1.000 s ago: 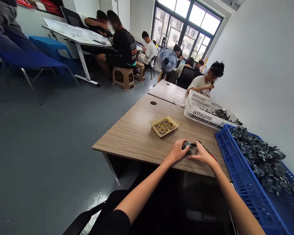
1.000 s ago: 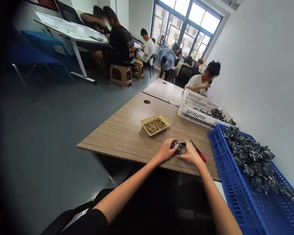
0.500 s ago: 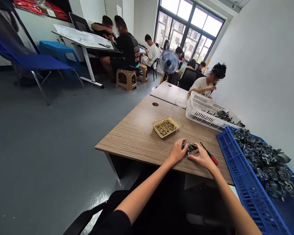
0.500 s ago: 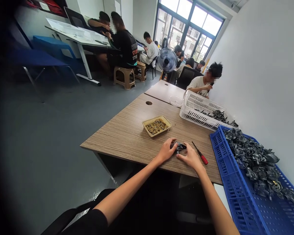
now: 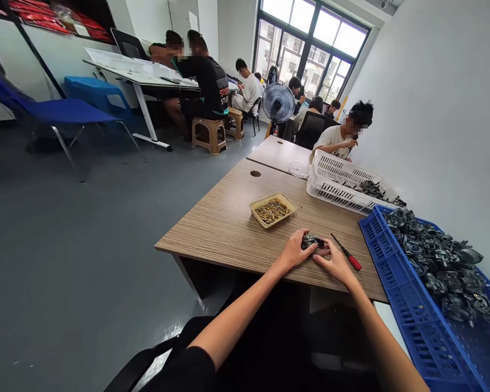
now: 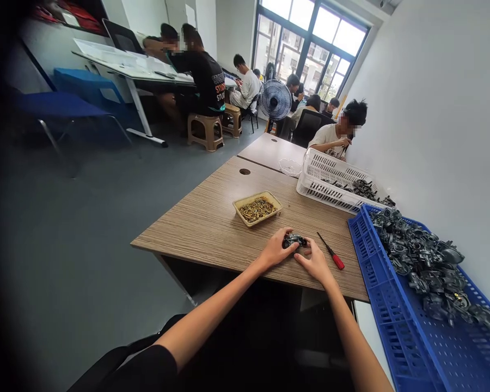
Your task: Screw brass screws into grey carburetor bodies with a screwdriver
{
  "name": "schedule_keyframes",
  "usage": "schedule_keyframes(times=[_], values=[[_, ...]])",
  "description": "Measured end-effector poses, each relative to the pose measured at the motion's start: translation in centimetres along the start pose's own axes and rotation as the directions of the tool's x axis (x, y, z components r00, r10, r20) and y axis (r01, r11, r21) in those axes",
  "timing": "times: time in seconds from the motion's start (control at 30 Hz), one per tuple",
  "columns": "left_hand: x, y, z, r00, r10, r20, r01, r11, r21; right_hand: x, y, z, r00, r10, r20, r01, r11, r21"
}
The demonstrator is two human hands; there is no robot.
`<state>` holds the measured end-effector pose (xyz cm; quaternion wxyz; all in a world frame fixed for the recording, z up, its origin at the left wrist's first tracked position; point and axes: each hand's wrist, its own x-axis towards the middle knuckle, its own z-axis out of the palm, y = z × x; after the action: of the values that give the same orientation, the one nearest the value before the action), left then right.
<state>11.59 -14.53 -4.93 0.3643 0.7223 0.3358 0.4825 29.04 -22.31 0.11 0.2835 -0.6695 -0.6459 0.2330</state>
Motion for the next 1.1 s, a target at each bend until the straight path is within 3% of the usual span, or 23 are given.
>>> schedule_keyframes(times=[0.23, 0.37, 0.57, 0.67, 0.77, 0.9, 1.1], values=[[0.0, 0.0, 0.0, 0.991, -0.016, -0.133, 0.027, 0.996, 0.084, -0.9, 0.0, 0.0, 0.999, 0.043, -0.010, -0.041, 0.990, 0.134], [-0.1, 0.6, -0.6, 0.980, -0.037, -0.198, 0.069, 0.985, 0.155, -1.6, 0.9, -0.2, 0.993, 0.083, -0.085, -0.064, 0.976, 0.209], [-0.8, 1.5, -0.7, 0.997, 0.080, 0.017, -0.081, 0.946, 0.314, -3.4, 4.0, -1.9, 0.958, 0.186, -0.218, -0.122, 0.953, 0.276], [-1.0, 1.3, -0.6, 0.992, 0.117, 0.039, -0.123, 0.954, 0.275, -4.4, 5.6, -2.7, 0.937, 0.232, -0.261, -0.138, 0.932, 0.334], [-0.9, 1.0, -0.6, 0.991, 0.131, -0.028, -0.122, 0.968, 0.219, -5.0, 6.9, -3.0, 0.922, 0.261, -0.287, -0.135, 0.908, 0.396], [-0.8, 0.7, -0.4, 0.987, 0.072, -0.145, -0.041, 0.978, 0.203, -5.4, 7.8, -2.8, 0.910, 0.275, -0.311, -0.117, 0.889, 0.443], [-0.6, 0.3, -0.5, 0.977, -0.033, -0.213, 0.047, 0.997, 0.064, -6.0, 8.0, -2.2, 0.908, 0.256, -0.332, -0.085, 0.888, 0.451]])
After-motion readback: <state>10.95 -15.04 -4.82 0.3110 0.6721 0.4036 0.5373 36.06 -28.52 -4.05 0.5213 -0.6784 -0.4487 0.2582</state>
